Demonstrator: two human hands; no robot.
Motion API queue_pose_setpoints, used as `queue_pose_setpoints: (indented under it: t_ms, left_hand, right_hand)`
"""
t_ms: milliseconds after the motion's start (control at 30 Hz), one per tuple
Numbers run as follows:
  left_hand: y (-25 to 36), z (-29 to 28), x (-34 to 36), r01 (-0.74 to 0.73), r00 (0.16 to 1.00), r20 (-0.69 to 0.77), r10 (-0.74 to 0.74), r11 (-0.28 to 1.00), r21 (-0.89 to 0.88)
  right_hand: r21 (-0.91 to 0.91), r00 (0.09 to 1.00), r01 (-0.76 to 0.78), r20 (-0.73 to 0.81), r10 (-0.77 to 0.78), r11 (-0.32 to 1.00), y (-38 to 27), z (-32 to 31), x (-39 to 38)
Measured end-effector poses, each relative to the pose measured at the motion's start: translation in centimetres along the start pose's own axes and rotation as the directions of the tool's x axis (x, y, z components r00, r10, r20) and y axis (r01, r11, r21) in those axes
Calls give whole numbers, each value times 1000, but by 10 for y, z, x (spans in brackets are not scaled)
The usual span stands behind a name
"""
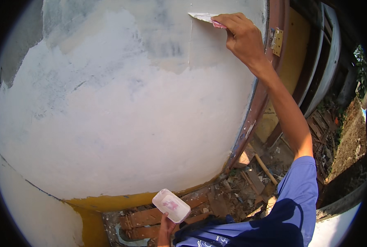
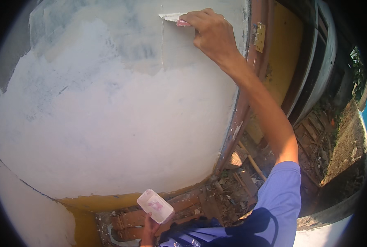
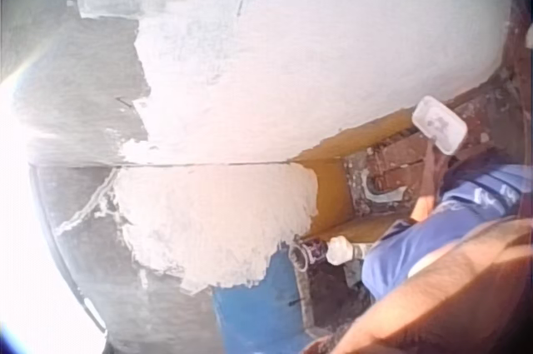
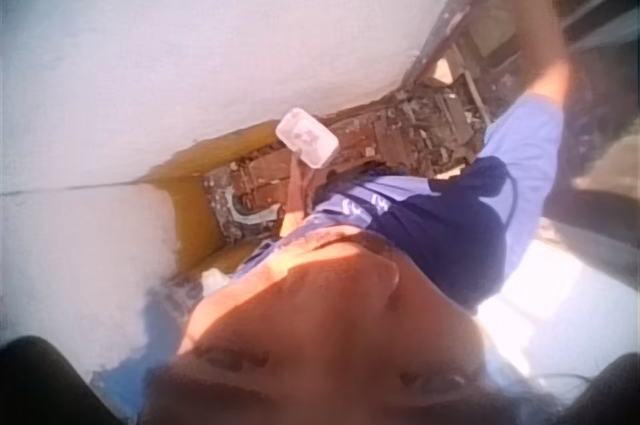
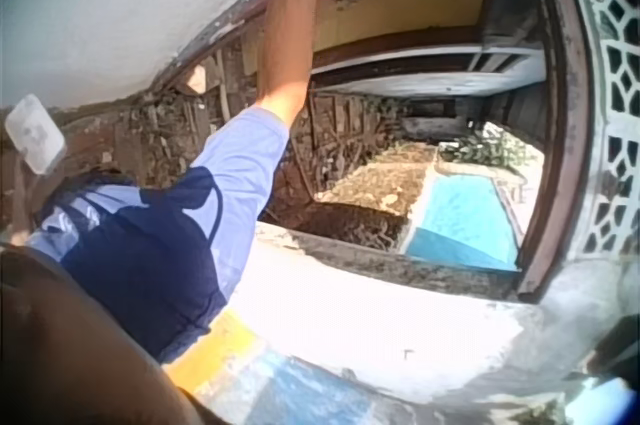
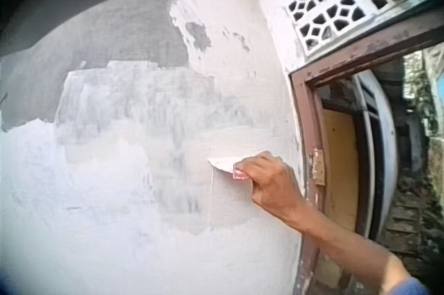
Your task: The person applies a white patching compound to a damaged wall using a red putty knife, spreading and smoothing the material over uneven areas.
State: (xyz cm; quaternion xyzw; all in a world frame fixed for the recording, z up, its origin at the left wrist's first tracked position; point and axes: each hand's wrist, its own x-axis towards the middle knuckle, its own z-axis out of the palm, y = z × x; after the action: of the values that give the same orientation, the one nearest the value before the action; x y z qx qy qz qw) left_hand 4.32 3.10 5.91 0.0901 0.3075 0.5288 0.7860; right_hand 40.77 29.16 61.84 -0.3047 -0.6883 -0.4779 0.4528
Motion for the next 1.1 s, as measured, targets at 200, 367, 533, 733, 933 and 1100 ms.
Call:
queue_pose_setpoints:
  t_ms: [200,367,533,733,933,1100]
  left_hand:
    - [3,0,-3,-13,1000,2,13,1000,1]
    - [8,-14,1,-9,999,-39,9,1000,-3]
    - [15,-26,7,3,1000,-16,-3,1000,-1]
    - [20,-22,0,-55,998,-33,56,998,24]
    - [17,-24,-4,-51,998,-28,50,999,-6]
    - [13,-23,-5,-41,999,-22,41,999,2]
  right_hand:
    - [154,946,33,315,-81,988,-93,3,-122]
    - [158,981,-130,161,104,979,-95,-3,-121]
    - [118,977,-137,-145,154,983,-64,16,-81]
    - [-33,903,-197,-395,168,980,31,17,-37]
    - [56,934,-262,-235,268,963,56,-13,-8]
    - [58,986,-168,23,167,984,-1,-2,-74]
